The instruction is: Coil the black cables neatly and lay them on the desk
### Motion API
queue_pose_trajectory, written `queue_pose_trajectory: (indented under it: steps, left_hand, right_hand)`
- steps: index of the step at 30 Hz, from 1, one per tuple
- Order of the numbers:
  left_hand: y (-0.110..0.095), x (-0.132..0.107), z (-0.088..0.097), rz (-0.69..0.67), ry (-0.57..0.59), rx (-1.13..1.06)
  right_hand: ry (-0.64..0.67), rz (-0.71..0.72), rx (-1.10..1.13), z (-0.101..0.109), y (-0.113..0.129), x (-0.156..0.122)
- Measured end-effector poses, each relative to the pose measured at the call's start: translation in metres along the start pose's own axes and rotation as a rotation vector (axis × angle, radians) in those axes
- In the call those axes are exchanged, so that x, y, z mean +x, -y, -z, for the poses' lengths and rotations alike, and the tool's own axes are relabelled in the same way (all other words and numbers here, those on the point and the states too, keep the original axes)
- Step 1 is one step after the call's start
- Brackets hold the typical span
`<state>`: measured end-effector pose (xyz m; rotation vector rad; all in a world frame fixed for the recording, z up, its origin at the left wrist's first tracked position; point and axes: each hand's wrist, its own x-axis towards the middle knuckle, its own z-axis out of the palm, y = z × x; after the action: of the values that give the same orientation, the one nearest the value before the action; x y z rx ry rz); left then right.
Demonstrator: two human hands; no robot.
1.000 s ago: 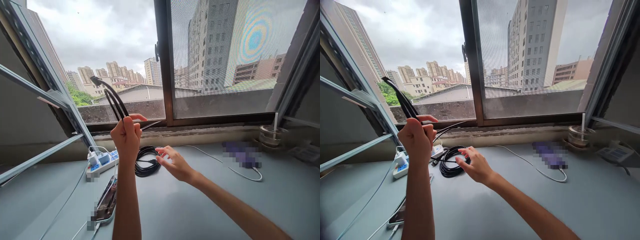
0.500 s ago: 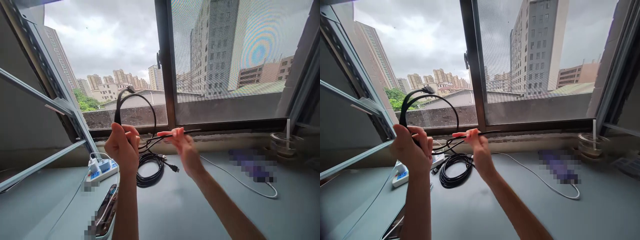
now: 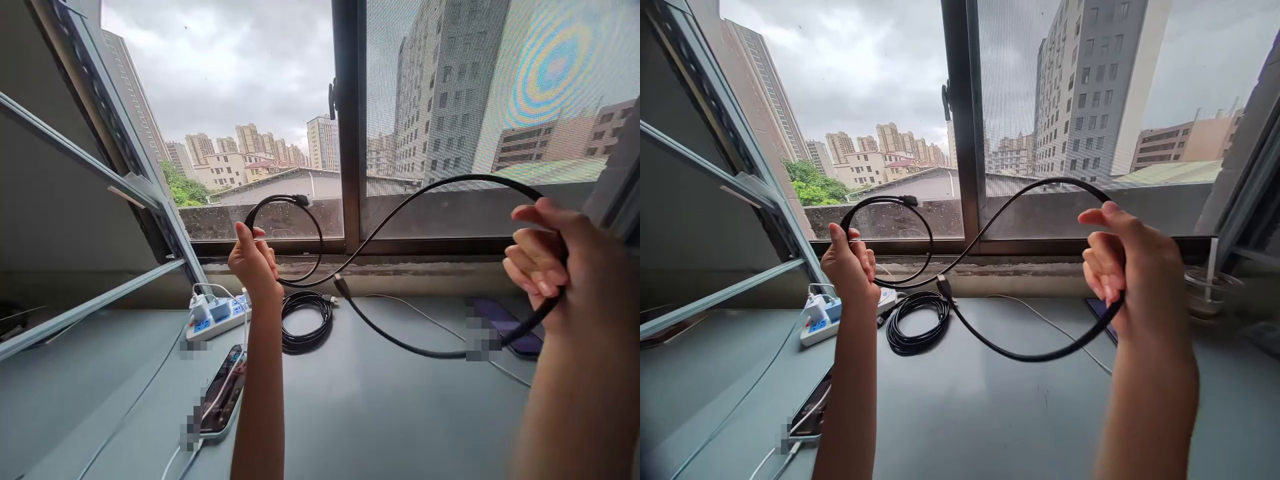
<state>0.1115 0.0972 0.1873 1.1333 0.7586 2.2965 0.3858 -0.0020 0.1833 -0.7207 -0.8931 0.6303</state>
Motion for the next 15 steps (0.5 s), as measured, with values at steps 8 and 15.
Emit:
queue_pose_trajectory:
  steps: [8,15]
  left_hand:
    - [-0.008,0.005,0.004,0.098,-0.041,-0.077]
    - [-0.007,0.009,0.006,0.395,0.142,0.038]
  right_hand:
    - [-0.150,0.001,-0.023,0.003,0.015,-0.006]
    - [-0.256,0.075,0.047,0.012,0.013,-0.004]
